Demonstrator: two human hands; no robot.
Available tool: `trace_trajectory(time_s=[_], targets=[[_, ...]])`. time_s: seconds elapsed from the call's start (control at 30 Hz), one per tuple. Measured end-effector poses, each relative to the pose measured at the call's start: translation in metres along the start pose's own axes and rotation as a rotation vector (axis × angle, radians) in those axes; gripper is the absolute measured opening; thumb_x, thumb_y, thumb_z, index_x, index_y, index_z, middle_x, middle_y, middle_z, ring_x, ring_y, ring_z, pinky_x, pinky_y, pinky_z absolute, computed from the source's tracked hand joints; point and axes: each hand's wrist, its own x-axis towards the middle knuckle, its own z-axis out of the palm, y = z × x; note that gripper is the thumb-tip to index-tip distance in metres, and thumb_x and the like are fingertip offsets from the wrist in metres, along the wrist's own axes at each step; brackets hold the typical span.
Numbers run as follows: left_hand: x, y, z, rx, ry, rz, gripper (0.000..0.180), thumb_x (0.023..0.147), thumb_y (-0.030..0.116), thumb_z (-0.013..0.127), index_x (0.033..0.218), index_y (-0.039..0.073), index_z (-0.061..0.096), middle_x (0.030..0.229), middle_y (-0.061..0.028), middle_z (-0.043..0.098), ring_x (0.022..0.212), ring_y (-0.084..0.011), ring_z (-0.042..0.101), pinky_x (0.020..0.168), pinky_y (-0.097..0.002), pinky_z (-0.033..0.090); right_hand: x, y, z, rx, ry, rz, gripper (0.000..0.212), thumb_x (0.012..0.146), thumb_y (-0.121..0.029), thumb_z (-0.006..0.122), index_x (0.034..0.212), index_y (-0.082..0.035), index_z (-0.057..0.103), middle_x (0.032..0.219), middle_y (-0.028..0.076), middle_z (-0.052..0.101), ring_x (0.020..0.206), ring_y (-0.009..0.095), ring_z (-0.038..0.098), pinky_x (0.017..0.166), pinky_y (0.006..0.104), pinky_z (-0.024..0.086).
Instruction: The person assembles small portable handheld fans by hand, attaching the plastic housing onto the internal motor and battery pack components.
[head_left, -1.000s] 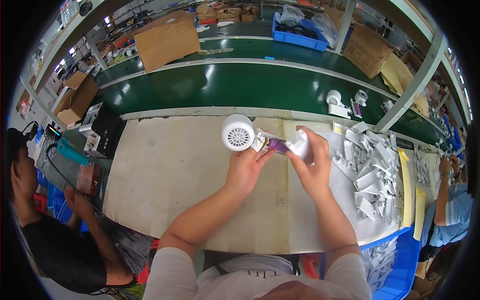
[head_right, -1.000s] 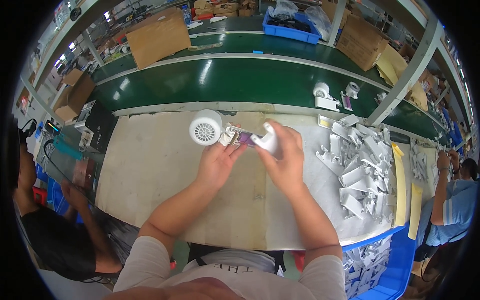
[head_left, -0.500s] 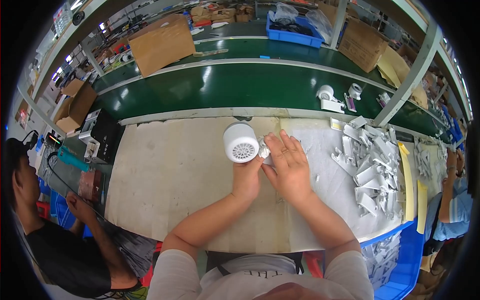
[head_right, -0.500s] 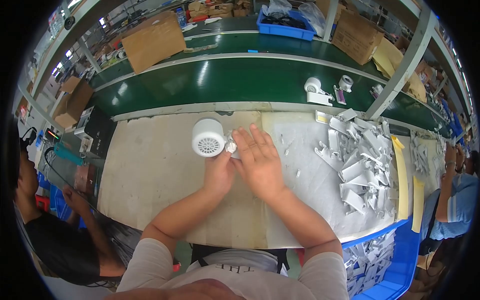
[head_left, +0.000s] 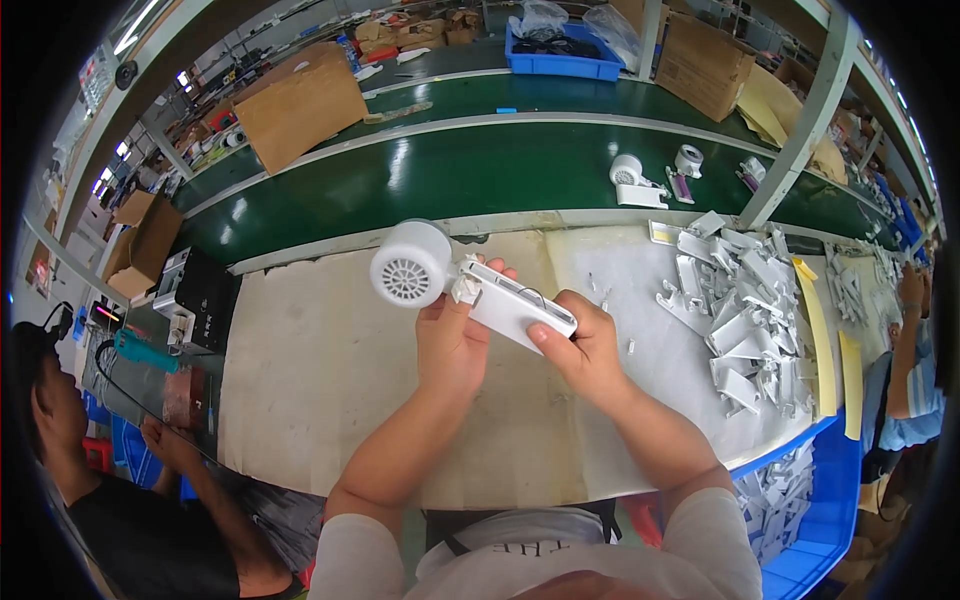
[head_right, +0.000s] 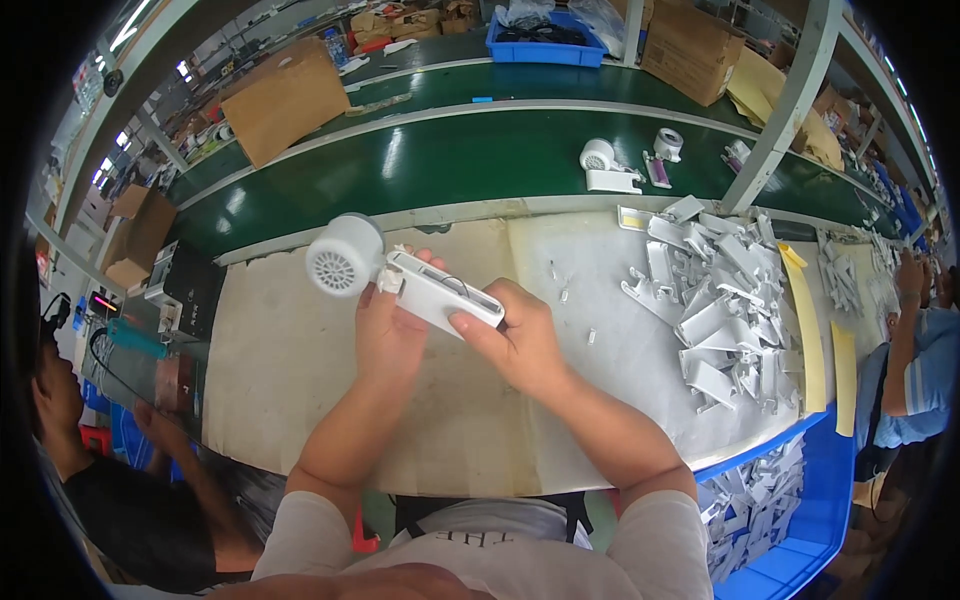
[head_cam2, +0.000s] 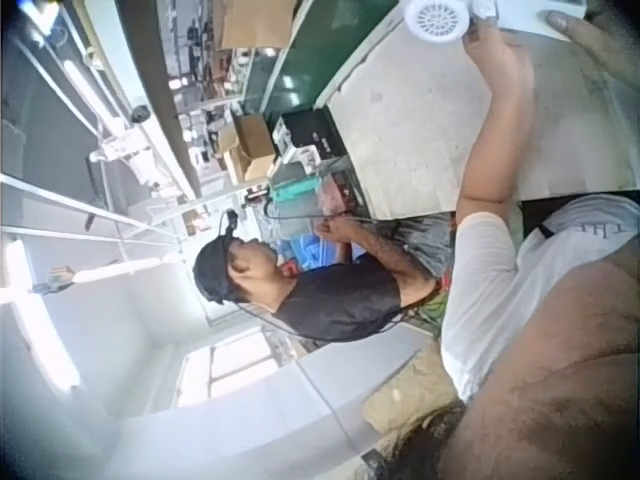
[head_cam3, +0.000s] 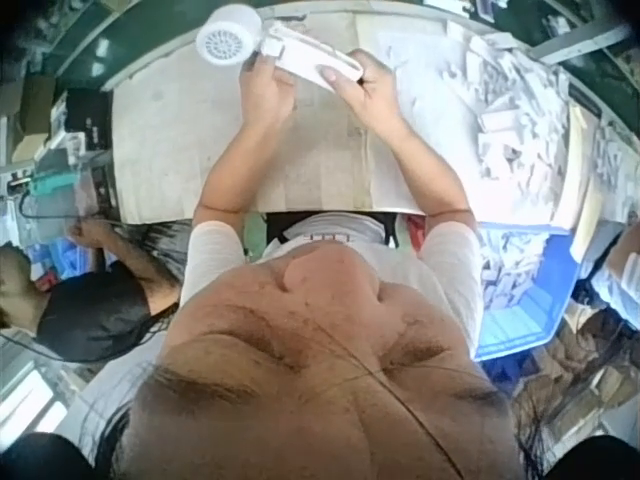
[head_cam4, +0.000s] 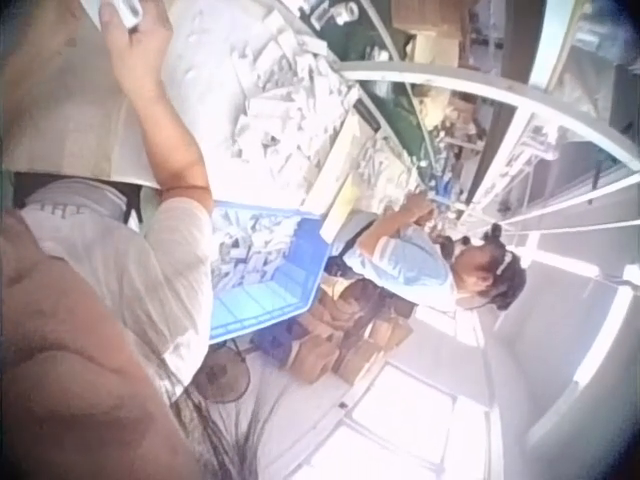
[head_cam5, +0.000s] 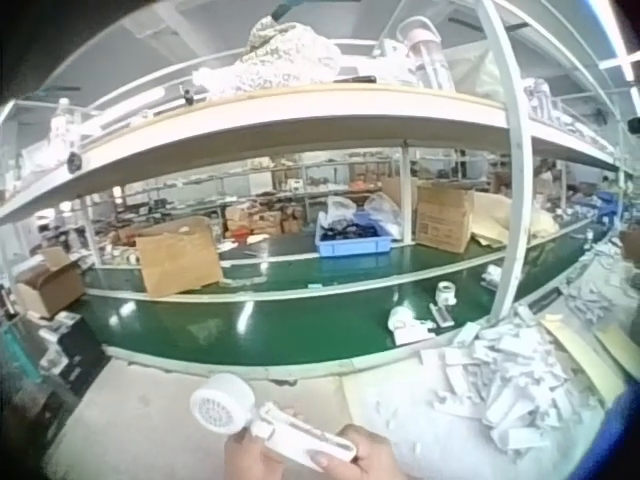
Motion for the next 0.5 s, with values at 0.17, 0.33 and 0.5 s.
trace_trajectory(time_s=[0.17, 0.33, 0.5], targets=[[-0.001, 0.012, -0.003, 0.000, -0.145, -0.003, 0.034, 0.081, 0.007, 0.061, 0.112, -0.002, 0.051, 0.105, -0.0154, 0.060, 0.099, -0.0290, 0.058, 0.089, -0.0419, 0.047, 0.005, 0.012, -0.007, -0.201, -0.063, -0.410, 0.033, 0.073, -0.029, 0.070, 0.070, -0.001, 0.053, 0.064, 0.011, 0.049, 0.056, 0.025, 0.050, 0.050, 0.0330, 0.040], [0.036, 0.047, -0.072, 1.012, -0.144, -0.075, 0.031, 0.079, 0.005, 0.058, 0.109, -0.001, 0.053, 0.092, -0.0116, 0.064, 0.086, -0.0229, 0.062, 0.077, -0.0334, 0.048, 0.050, 0.066, -0.019, -0.356, -0.298, -0.421, 0.021, 0.080, -0.019, 0.063, 0.090, -0.001, 0.058, 0.087, 0.012, 0.059, 0.083, 0.028, 0.055, 0.074, 0.0354, 0.046], [0.033, 0.130, -0.161, 2.147, 0.122, 0.147, 0.031, 0.076, 0.009, 0.057, 0.104, 0.003, 0.046, 0.083, -0.0230, 0.060, 0.075, -0.0397, 0.058, 0.067, -0.0411, 0.047, 0.132, 0.132, -0.113, -1.156, 0.009, -0.202, 0.030, 0.075, 0.000, 0.054, 0.103, -0.009, 0.060, 0.110, 0.010, 0.057, 0.106, 0.029, 0.050, 0.089, 0.0363, 0.043]])
